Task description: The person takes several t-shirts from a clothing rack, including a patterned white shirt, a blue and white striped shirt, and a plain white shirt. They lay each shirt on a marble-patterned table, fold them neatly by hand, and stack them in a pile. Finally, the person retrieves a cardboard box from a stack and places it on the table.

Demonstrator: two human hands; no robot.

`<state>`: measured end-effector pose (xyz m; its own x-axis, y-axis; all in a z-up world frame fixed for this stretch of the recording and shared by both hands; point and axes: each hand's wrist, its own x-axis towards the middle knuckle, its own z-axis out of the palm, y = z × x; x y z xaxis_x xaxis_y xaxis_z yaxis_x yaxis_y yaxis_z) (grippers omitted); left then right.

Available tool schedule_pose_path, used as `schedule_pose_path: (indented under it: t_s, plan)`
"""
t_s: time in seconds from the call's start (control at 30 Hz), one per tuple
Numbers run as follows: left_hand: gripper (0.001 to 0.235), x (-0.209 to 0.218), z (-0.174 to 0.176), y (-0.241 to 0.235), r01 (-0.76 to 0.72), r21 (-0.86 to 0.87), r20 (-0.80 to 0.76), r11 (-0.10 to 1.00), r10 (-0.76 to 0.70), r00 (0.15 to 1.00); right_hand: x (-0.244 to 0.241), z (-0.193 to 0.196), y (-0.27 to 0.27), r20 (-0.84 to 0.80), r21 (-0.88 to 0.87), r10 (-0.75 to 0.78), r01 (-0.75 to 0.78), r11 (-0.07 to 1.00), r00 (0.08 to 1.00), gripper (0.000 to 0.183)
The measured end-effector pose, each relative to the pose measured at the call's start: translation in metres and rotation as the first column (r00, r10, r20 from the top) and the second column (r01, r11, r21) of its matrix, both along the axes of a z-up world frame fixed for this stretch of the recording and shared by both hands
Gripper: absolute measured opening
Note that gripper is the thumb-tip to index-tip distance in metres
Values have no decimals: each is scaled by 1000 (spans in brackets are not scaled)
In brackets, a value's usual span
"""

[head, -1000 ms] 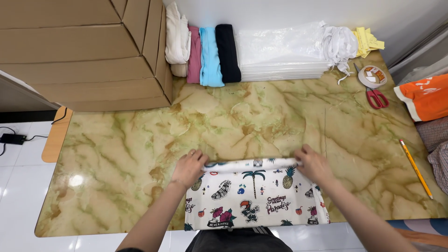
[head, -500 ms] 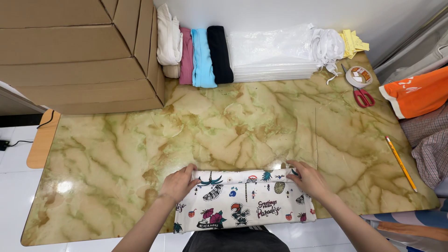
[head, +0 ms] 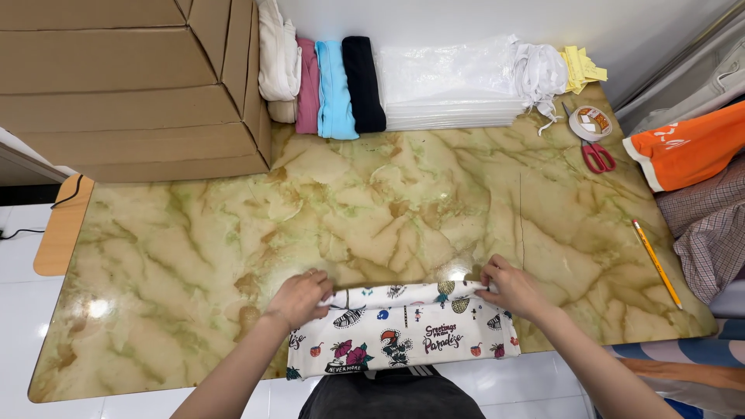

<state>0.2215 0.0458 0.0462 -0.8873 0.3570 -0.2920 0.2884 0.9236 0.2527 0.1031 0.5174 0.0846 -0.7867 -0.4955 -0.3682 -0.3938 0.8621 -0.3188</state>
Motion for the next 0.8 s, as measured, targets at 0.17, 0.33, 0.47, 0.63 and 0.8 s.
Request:
schedule_pose_path:
  t_s: [0.17, 0.33, 0.47, 0.63, 0.8]
  plan:
    - [14, 31, 9, 13, 171, -80, 80, 982, -165, 983, 33, -20, 10, -6, 105, 92, -91, 990, 996, 25]
    - [17, 44, 29, 8, 122, -19, 204, 992, -115, 972, 43, 1, 8, 132, 4, 19, -20, 1000, 991, 28]
    - [27, 47, 20, 3, -102, 123, 256, 987, 68, 964, 39, -16, 14, 229, -18, -116, 124, 992, 966, 33]
    - [60, 36, 7, 6, -263, -42, 291, 964, 264, 920, 35, -33, 5, 111, 221, 4, -29, 975, 994, 65]
    - [45, 17, -17, -3, -242, -92, -74, 966, 235, 969, 13, -29, -8, -171, 135, -27, 51, 989, 985, 42]
